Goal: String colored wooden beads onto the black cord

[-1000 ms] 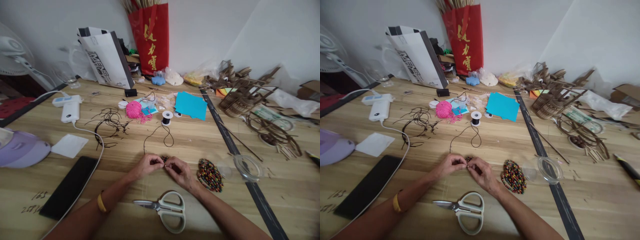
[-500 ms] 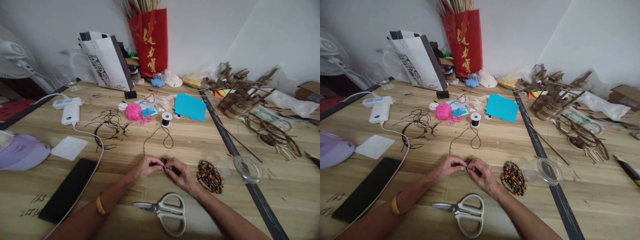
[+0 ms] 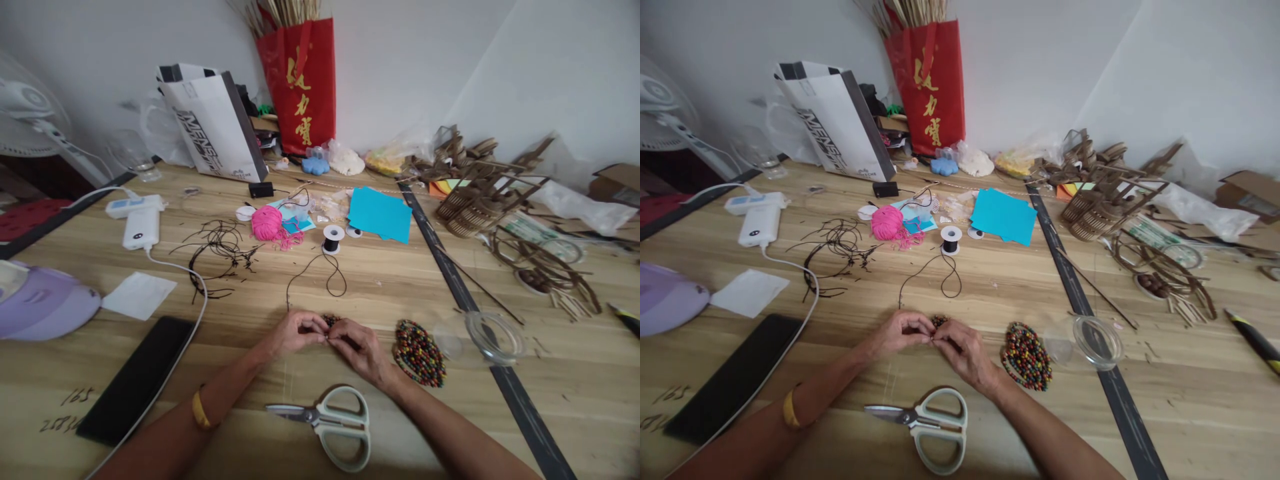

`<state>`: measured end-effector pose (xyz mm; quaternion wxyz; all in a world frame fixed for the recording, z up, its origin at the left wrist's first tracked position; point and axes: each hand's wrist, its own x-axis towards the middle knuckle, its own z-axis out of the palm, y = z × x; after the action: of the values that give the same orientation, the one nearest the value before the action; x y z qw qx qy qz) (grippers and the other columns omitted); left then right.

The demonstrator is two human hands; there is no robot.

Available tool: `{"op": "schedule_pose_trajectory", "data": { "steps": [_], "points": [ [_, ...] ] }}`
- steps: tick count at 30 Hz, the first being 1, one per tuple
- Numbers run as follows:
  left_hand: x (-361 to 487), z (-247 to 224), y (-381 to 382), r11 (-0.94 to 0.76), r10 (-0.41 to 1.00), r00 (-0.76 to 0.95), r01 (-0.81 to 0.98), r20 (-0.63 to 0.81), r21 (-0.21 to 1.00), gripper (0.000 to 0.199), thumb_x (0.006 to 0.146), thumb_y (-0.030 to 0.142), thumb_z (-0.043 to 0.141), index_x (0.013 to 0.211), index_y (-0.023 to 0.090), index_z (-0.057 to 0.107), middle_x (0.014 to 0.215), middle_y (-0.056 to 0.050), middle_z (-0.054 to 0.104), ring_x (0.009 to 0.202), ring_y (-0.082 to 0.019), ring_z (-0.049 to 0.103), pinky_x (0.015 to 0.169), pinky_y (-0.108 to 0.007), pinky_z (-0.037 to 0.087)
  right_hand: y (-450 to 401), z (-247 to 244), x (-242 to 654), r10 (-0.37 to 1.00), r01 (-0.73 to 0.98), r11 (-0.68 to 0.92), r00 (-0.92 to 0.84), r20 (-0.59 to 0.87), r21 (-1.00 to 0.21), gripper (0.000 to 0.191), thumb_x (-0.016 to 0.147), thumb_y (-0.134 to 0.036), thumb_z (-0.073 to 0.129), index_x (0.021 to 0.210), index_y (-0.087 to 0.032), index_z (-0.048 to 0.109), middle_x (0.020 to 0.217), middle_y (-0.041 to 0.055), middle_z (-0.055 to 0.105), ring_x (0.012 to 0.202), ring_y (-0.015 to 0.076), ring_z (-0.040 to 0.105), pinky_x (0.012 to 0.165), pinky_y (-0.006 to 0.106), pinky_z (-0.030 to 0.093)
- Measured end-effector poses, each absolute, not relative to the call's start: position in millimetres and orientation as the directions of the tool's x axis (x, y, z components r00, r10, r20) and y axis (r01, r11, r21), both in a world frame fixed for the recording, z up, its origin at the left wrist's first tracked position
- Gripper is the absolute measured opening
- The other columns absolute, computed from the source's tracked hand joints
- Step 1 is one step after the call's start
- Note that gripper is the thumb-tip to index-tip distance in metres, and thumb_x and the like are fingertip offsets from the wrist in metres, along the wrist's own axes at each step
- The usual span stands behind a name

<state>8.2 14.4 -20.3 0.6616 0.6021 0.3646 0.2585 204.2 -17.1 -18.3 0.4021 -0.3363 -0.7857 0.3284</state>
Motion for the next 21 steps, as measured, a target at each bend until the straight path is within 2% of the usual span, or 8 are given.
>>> {"op": "schedule_pose_trajectory", "data": {
  "steps": [4, 9, 15, 21],
  "points": [
    [6.4, -17.3, 13.9, 0.080, 0.806, 0.577, 0.116, -0.132, 0.990, 0.016, 0.072, 0.015, 0.060, 0.086, 0.010, 0.066, 0.080, -0.006, 0.070, 0.073, -0.014, 0.062, 0.069, -0.023, 0.047, -19.0, -16.3, 205.9, 0.733, 0.297, 0.634, -0.524, 0.433, -0.714, 0.013, 0.094, -0.022, 0.047, 0.092, -0.019, 0.060, 0.085, 0.0072, 0.062, 0.079, 0.0163, 0.060, 0.070, 0.027, 0.050],
    [3.0, -17.1, 12.5, 0.031, 0.819, 0.565, 0.128, -0.099, 0.991, 0.020, 0.071, 0.010, 0.055, 0.085, 0.011, 0.068, 0.080, -0.005, 0.069, 0.074, -0.015, 0.061, 0.067, -0.023, 0.047, -22.1, -16.5, 207.6, 0.660, 0.339, 0.727, -0.584, 0.473, -0.597, 0.015, 0.095, -0.022, 0.045, 0.097, -0.019, 0.060, 0.089, 0.0081, 0.061, 0.082, 0.0166, 0.059, 0.072, 0.028, 0.051],
    [6.1, -19.7, 13.2, 0.043, 0.777, 0.615, 0.155, -0.131, 0.987, 0.017, 0.073, 0.022, 0.063, 0.085, 0.011, 0.067, 0.077, -0.005, 0.070, 0.069, -0.013, 0.061, 0.064, -0.022, 0.046, -22.6, -19.2, 207.6, 0.676, 0.339, 0.710, -0.572, 0.464, -0.618, 0.015, 0.095, -0.021, 0.045, 0.099, -0.019, 0.059, 0.090, 0.0083, 0.059, 0.081, 0.0157, 0.059, 0.072, 0.027, 0.051],
    [5.8, -16.9, 14.1, -0.014, 0.741, 0.659, 0.203, -0.127, 0.979, 0.015, 0.071, 0.024, 0.066, 0.077, 0.010, 0.067, 0.071, -0.004, 0.068, 0.064, -0.012, 0.058, 0.061, -0.021, 0.045, -22.2, -20.5, 207.0, 0.672, 0.335, 0.717, -0.563, 0.480, -0.611, 0.012, 0.094, -0.019, 0.047, 0.098, -0.018, 0.058, 0.089, 0.0075, 0.059, 0.081, 0.0149, 0.058, 0.072, 0.026, 0.051]
  ]
}}
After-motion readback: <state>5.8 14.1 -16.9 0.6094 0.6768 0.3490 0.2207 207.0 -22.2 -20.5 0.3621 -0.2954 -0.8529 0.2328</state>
